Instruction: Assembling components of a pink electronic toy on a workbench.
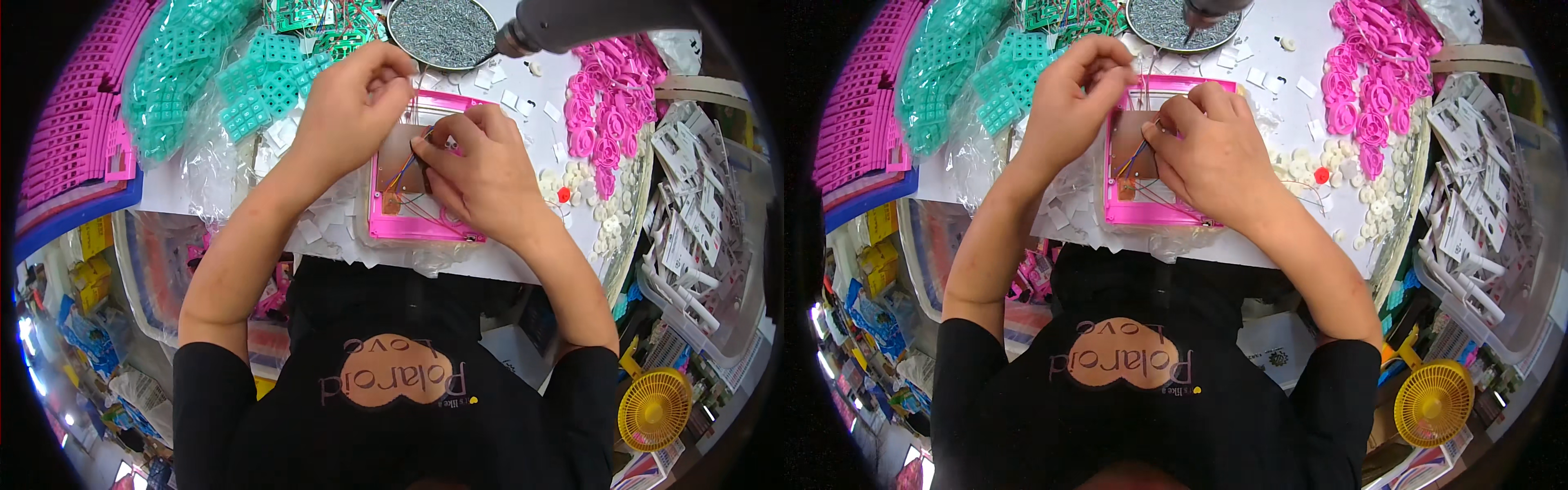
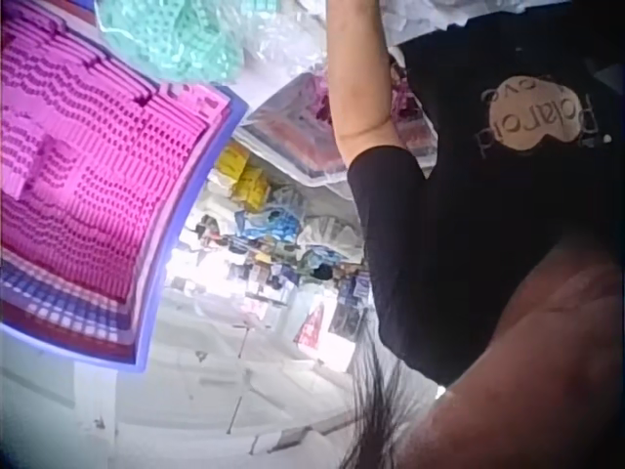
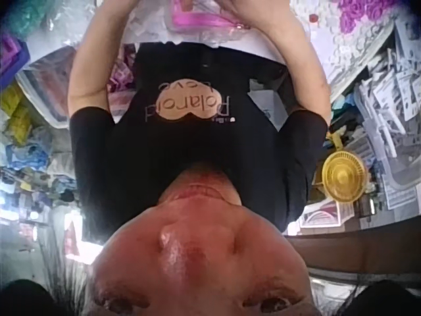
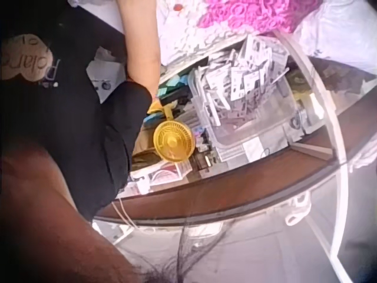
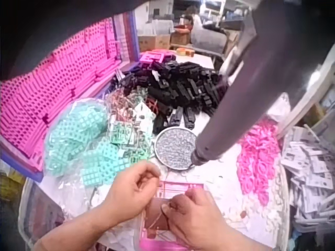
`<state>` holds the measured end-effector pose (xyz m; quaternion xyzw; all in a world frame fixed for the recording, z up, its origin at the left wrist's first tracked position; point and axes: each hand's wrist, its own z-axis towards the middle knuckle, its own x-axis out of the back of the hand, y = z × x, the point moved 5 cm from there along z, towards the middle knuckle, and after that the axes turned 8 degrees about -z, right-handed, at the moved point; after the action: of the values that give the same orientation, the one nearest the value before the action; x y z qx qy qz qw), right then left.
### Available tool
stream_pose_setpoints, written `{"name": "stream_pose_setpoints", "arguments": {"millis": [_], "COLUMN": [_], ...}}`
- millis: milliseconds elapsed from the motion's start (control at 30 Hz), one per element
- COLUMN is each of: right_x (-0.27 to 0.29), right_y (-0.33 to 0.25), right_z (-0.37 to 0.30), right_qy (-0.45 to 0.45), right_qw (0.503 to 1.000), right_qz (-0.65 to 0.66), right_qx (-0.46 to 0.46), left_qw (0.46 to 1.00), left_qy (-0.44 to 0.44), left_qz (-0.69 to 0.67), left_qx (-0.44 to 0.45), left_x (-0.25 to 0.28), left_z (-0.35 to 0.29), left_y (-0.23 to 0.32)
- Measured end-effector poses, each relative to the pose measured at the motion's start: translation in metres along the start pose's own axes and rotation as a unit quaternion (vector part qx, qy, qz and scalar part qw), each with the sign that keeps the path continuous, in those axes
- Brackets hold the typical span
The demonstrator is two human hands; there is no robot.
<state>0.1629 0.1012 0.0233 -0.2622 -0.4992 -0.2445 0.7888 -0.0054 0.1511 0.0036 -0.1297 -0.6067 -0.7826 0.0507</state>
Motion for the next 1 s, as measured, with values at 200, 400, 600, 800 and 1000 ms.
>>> {"name": "stream_pose_setpoints", "arguments": {"millis": [200, 400, 600, 800, 1000], "right_x": [0.004, -0.010, -0.021, 0.002, 0.006], "right_y": [0.010, 0.074, 0.086, 0.064, 0.020], "right_z": [0.010, 0.032, 0.043, 0.022, 0.003], "right_qy": [-0.022, 0.136, -0.012, 0.004, -0.097], "right_qw": [0.998, 0.978, 0.992, 1.000, 0.990], "right_qz": [0.045, 0.147, 0.128, -0.022, -0.105], "right_qx": [0.034, -0.054, -0.003, 0.018, -0.015], "left_qw": [0.980, 0.973, 0.975, 0.985, 0.967], "left_qy": [-0.017, -0.017, -0.072, -0.063, -0.082], "left_qz": [0.199, 0.164, 0.146, 0.144, 0.217], "left_qx": [-0.021, -0.161, -0.150, -0.076, -0.109], "left_x": [-0.012, -0.026, -0.026, -0.027, -0.033], "left_z": [0.008, 0.008, -0.003, -0.006, -0.006], "left_y": [-0.004, 0.007, 0.013, 0.014, 0.017]}}
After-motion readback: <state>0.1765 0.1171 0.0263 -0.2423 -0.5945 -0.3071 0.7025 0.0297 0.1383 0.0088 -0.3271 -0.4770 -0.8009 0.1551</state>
